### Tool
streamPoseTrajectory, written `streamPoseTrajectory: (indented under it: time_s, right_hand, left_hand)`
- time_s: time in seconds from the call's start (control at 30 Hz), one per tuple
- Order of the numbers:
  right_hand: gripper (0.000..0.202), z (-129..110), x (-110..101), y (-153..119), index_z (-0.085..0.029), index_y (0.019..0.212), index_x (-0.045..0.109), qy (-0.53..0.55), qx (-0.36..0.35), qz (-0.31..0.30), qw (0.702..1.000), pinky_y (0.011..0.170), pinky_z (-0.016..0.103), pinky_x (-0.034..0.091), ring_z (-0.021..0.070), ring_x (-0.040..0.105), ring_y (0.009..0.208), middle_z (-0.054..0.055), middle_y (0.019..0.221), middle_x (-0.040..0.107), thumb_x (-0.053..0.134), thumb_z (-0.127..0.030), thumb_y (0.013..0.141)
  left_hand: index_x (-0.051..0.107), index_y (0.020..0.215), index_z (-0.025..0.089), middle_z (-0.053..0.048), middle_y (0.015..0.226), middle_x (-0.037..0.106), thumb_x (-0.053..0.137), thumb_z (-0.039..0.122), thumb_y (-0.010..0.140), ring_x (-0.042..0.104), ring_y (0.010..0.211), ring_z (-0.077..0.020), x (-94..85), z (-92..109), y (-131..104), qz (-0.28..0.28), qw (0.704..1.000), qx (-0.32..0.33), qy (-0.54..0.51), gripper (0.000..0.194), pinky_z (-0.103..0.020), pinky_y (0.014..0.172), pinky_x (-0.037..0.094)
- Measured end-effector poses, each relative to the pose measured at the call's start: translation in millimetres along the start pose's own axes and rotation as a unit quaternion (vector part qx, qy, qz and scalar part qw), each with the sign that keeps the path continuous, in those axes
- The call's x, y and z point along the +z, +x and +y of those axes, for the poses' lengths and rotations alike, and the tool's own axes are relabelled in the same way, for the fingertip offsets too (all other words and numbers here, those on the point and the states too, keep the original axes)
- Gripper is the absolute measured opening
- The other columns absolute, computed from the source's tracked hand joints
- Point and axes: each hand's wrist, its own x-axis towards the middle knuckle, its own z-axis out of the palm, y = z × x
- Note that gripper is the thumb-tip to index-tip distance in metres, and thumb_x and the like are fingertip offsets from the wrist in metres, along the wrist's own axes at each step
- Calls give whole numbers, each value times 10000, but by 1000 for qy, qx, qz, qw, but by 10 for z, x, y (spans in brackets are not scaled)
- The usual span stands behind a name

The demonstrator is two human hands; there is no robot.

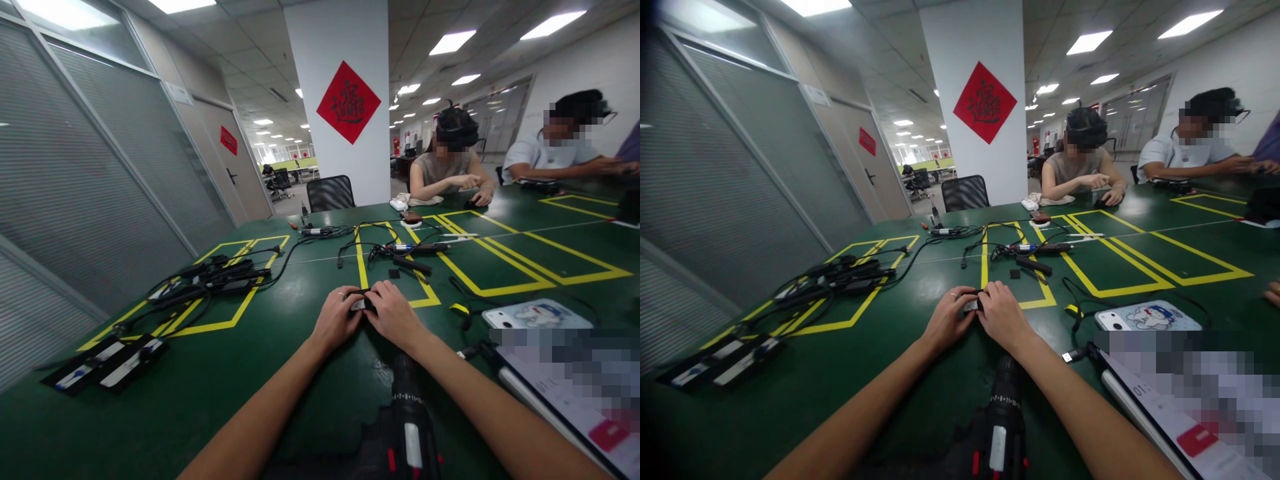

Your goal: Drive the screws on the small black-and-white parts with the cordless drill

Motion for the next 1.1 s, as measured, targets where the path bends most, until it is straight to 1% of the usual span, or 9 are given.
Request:
streamPoseTrajectory:
  time_s: [0.23, 0.37, 0.47, 0.57, 0.77, 0.87, 0.97, 1.03, 1.1]
  right_hand:
    - [264, 28, 48, -7, -145, 978, 546, 2, -4, -8, 1000, 764, 369, 381, 230, 444, 896, 97, 912, 510, 568, -305, 770]
    - [313, 56, 79, -11, -148, 996, 550, 21, -2, -16, 1000, 766, 366, 393, 226, 458, 892, 92, 912, 526, 608, -316, 739]
    - [262, 81, 105, -11, -164, 1006, 551, 73, 7, -5, 997, 783, 350, 402, 210, 467, 896, 76, 922, 541, 573, -275, 769]
    - [195, 106, 133, -8, -171, 1002, 555, 117, 31, 16, 993, 789, 330, 407, 187, 479, 876, 66, 913, 556, 467, -202, 830]
    - [230, 122, 146, 2, -161, 904, 602, 132, 27, 5, 991, 790, 307, 414, 171, 488, 861, 66, 881, 573, 383, -118, 848]
    - [240, 80, 88, 13, -162, 897, 610, 136, 38, 20, 990, 806, 314, 411, 175, 493, 870, 70, 874, 582, 377, -127, 849]
    - [227, 8, 8, 38, -151, 973, 589, 161, 81, 65, 982, 832, 337, 402, 186, 504, 886, 83, 894, 590, 405, -194, 849]
    - [238, -32, -19, 60, -154, 1007, 579, 215, 90, 54, 971, 791, 322, 426, 174, 531, 828, 73, 884, 604, 451, -247, 830]
    - [234, -42, -8, 80, -169, 998, 589, 289, 91, 15, 953, 730, 293, 450, 150, 554, 748, 50, 854, 623, 467, -252, 816]
  left_hand:
    - [523, 1037, 158, -71, 1191, 485, 512, 205, 814, 441, 1111, -233, -3, 24, 13, -13, 1000, 22, -17, 228, -467, 915, 375]
    - [492, 1097, 165, -79, 1183, 487, 524, 274, 811, 460, 1087, -235, 11, 12, 18, -17, 999, 25, -17, 308, -460, 893, 397]
    - [479, 1120, 170, -83, 1189, 481, 524, 300, 809, 461, 1084, -239, 20, -2, 19, -20, 999, 26, -6, 340, -464, 890, 395]
    - [484, 1115, 169, -81, 1188, 485, 516, 297, 814, 452, 1096, -240, 30, -22, 14, -23, 999, 34, 9, 329, -469, 904, 381]
    - [475, 1139, 176, -75, 1227, 483, 534, 271, 800, 411, 1155, -240, 34, -49, -14, -32, 997, 58, 39, 357, -489, 983, 296]
    - [484, 1122, 191, -68, 1205, 506, 541, 290, 786, 416, 1150, -219, 14, -9, -22, -21, 997, 55, 48, 354, -441, 1030, 265]
    - [485, 1108, 191, -79, 1130, 524, 506, 311, 801, 448, 1088, -207, -13, 43, -29, 3, 998, 40, 53, 330, -392, 1009, 315]
    - [491, 1101, 182, -92, 1112, 504, 490, 314, 809, 445, 1068, -210, -25, 58, -38, 22, 998, 27, 53, 320, -375, 976, 352]
    - [501, 1097, 181, -95, 1120, 480, 492, 317, 810, 431, 1072, -210, -31, 54, -48, 34, 998, 20, 48, 318, -363, 964, 360]
